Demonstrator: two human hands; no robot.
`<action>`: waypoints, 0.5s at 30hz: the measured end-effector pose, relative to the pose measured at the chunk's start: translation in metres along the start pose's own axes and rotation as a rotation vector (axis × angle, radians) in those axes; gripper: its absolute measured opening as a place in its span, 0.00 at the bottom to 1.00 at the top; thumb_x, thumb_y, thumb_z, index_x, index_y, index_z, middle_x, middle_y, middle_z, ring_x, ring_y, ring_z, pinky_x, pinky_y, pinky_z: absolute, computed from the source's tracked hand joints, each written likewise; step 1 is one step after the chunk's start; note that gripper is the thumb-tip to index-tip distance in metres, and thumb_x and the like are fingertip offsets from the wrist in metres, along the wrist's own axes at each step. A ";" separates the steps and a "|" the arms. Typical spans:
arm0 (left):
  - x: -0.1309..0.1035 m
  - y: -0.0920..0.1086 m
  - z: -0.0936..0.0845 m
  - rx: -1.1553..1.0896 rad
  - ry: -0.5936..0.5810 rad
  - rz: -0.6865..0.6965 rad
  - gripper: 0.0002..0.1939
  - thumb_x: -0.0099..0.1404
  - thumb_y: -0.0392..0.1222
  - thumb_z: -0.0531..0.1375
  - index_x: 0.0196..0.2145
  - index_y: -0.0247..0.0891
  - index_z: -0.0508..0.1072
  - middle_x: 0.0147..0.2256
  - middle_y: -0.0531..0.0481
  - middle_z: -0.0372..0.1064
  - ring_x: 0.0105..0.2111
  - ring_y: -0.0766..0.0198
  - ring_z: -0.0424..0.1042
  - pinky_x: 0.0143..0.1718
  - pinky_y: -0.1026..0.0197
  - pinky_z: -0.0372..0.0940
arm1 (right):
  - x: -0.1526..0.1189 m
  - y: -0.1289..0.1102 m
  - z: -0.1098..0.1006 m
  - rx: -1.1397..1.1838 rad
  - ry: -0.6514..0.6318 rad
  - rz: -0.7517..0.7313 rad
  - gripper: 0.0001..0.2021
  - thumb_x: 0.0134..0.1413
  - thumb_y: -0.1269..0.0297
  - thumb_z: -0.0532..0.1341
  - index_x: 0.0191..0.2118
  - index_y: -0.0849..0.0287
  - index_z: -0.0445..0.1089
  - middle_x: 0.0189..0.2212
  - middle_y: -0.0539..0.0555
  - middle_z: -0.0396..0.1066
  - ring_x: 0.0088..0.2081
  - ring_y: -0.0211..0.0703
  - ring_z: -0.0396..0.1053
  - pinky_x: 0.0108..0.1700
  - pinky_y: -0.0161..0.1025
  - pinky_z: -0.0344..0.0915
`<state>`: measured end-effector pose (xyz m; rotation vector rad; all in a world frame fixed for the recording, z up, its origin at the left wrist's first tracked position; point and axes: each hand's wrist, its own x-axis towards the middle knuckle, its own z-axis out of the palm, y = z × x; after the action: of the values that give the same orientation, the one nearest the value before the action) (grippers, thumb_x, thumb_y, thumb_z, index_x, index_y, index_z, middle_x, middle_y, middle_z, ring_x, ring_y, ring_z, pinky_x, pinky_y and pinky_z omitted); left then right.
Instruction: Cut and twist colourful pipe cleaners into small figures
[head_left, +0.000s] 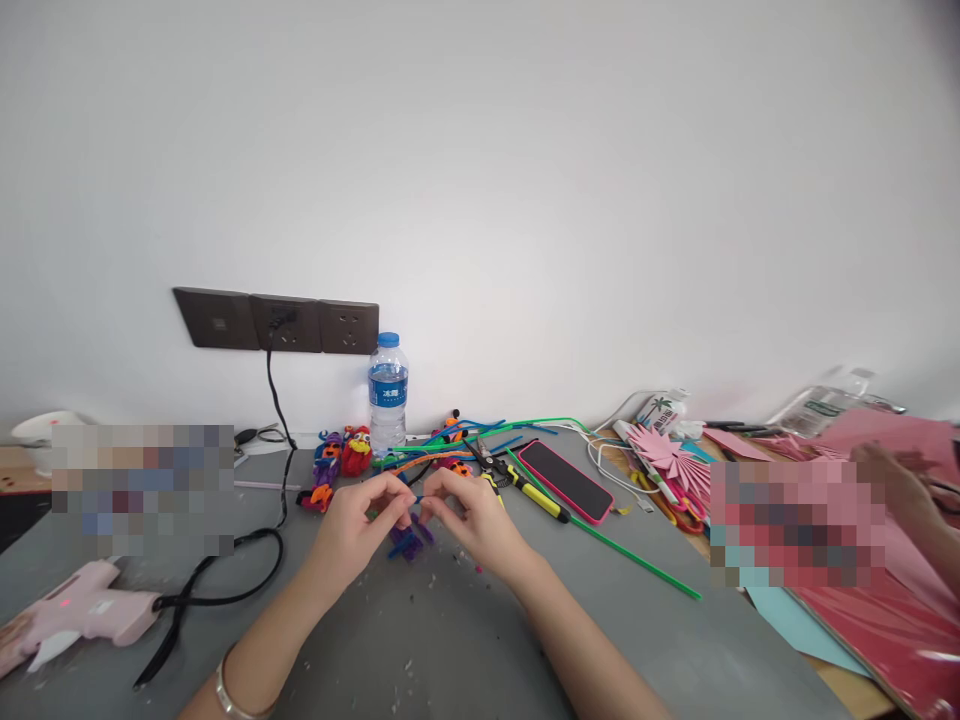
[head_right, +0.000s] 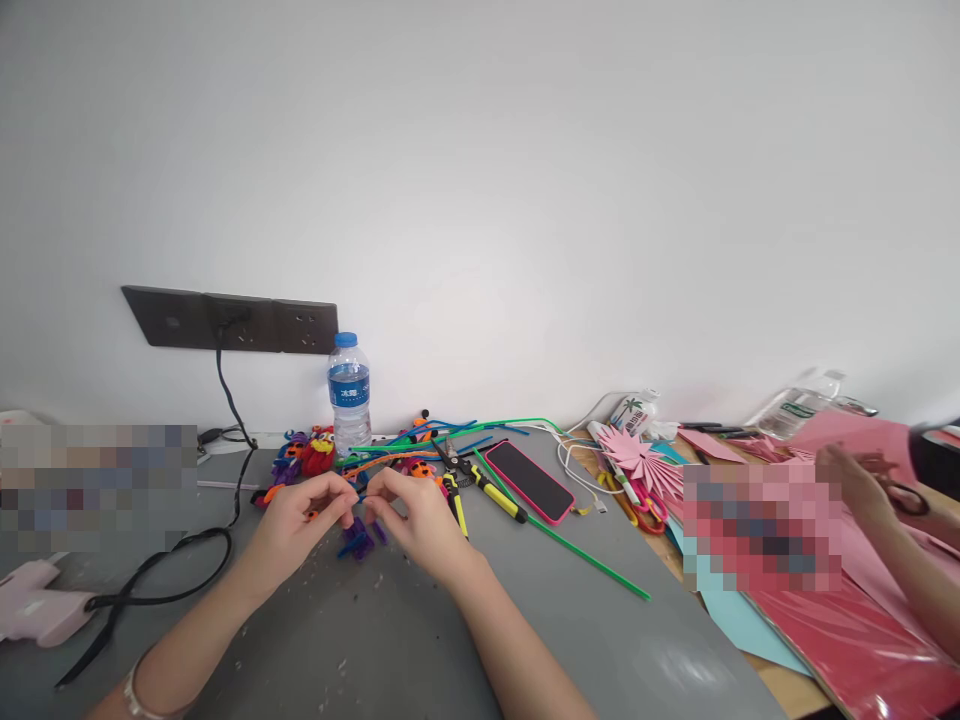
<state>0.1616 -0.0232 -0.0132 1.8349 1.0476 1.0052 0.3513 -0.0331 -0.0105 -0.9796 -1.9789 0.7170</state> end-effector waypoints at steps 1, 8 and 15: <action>0.000 0.000 -0.001 -0.008 -0.005 0.001 0.14 0.66 0.47 0.56 0.27 0.38 0.72 0.22 0.53 0.70 0.25 0.65 0.69 0.26 0.66 0.61 | 0.000 -0.001 0.000 0.076 -0.018 0.034 0.08 0.63 0.64 0.54 0.33 0.58 0.64 0.25 0.50 0.72 0.28 0.37 0.68 0.28 0.31 0.58; 0.002 -0.005 0.008 -0.373 0.054 -0.059 0.08 0.58 0.46 0.64 0.32 0.39 0.75 0.27 0.52 0.73 0.28 0.63 0.72 0.30 0.64 0.67 | 0.005 0.000 0.007 0.595 0.002 0.214 0.16 0.57 0.50 0.61 0.31 0.59 0.63 0.22 0.50 0.70 0.25 0.37 0.69 0.33 0.36 0.65; 0.005 -0.006 0.010 -0.544 0.220 -0.191 0.13 0.56 0.51 0.66 0.31 0.38 0.75 0.36 0.48 0.76 0.36 0.61 0.73 0.38 0.62 0.69 | 0.003 0.006 0.015 0.529 -0.043 0.218 0.15 0.58 0.50 0.60 0.40 0.58 0.66 0.28 0.50 0.71 0.28 0.38 0.69 0.35 0.36 0.66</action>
<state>0.1704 -0.0185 -0.0210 1.1850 0.9364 1.2472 0.3399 -0.0299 -0.0218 -0.8594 -1.5995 1.3104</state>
